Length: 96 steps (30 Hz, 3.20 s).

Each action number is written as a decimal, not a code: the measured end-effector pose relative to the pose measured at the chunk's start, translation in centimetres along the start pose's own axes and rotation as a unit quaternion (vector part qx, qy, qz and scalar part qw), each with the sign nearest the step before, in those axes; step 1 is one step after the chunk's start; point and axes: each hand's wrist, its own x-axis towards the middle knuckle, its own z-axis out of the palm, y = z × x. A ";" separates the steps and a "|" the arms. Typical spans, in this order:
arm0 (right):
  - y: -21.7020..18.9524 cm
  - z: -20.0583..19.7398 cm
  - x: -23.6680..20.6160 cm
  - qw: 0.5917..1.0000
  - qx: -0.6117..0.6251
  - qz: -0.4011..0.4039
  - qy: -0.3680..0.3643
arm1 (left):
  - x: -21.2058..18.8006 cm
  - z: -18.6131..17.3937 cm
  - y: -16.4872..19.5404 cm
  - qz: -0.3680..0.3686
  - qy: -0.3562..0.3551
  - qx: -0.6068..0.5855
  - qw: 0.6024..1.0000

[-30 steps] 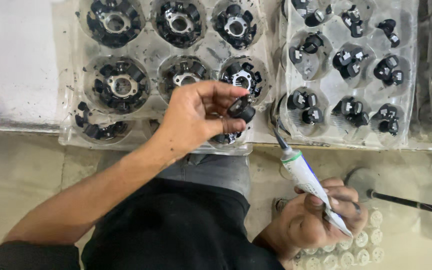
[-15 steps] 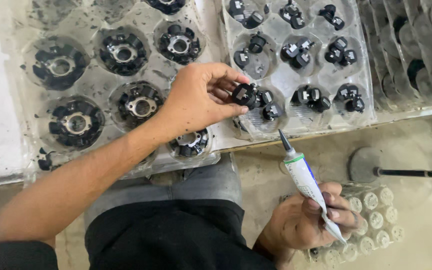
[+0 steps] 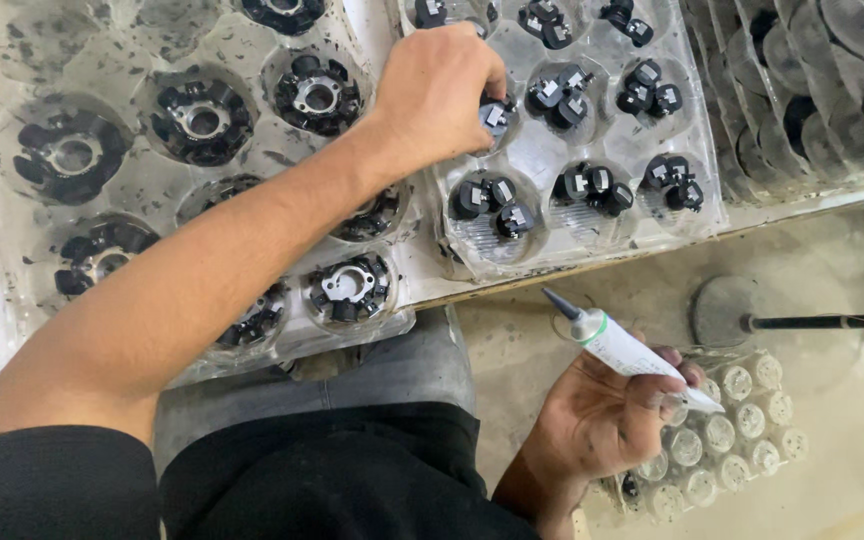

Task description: The person picks small black friction-pad components from a plastic tray, squeezes adhesive from a tube onto each one, and places the glued pieces back into the tray. They also hold a round metal hub assembly and press the glued pads onto it, repeating the glue-and-place cycle across many parts.

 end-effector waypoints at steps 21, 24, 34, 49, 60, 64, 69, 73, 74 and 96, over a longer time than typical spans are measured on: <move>-0.1 -1.5 0.8 0.997 0.012 0.073 0.032 | 6.0 7.3 -3.2 -0.114 -0.036 0.128 0.985; -0.1 -1.5 0.2 0.994 0.036 0.098 0.032 | 6.0 7.1 -3.0 -0.146 -0.070 0.077 0.984; 1.1 -0.1 -1.5 0.996 -0.070 0.032 -0.045 | -4.6 -3.2 2.0 -0.183 0.057 -0.430 0.882; 3.1 3.0 -5.4 0.939 -0.206 -0.205 -0.183 | -19.1 -9.9 9.1 -0.302 0.089 -0.609 0.728; 3.3 3.7 -5.6 0.913 -0.249 -0.236 -0.221 | -20.8 -10.0 8.6 -0.298 0.098 -0.640 0.701; 3.6 4.6 -5.0 0.891 -0.272 -0.280 -0.231 | -20.9 -9.7 8.3 -0.306 0.084 -0.656 0.685; 3.4 5.0 -5.0 0.873 -0.312 -0.318 -0.200 | -21.1 -9.3 8.4 -0.312 0.070 -0.655 0.684; 3.4 4.9 -5.0 0.864 -0.306 -0.340 -0.210 | -21.2 -9.0 8.3 -0.306 0.072 -0.661 0.681; 3.4 4.8 -5.2 0.864 -0.306 -0.340 -0.211 | -21.3 -9.0 8.4 -0.307 0.071 -0.661 0.681; 4.0 5.0 -5.5 0.868 -0.323 -0.354 -0.132 | -22.4 -7.1 8.7 -0.334 0.068 -0.738 0.582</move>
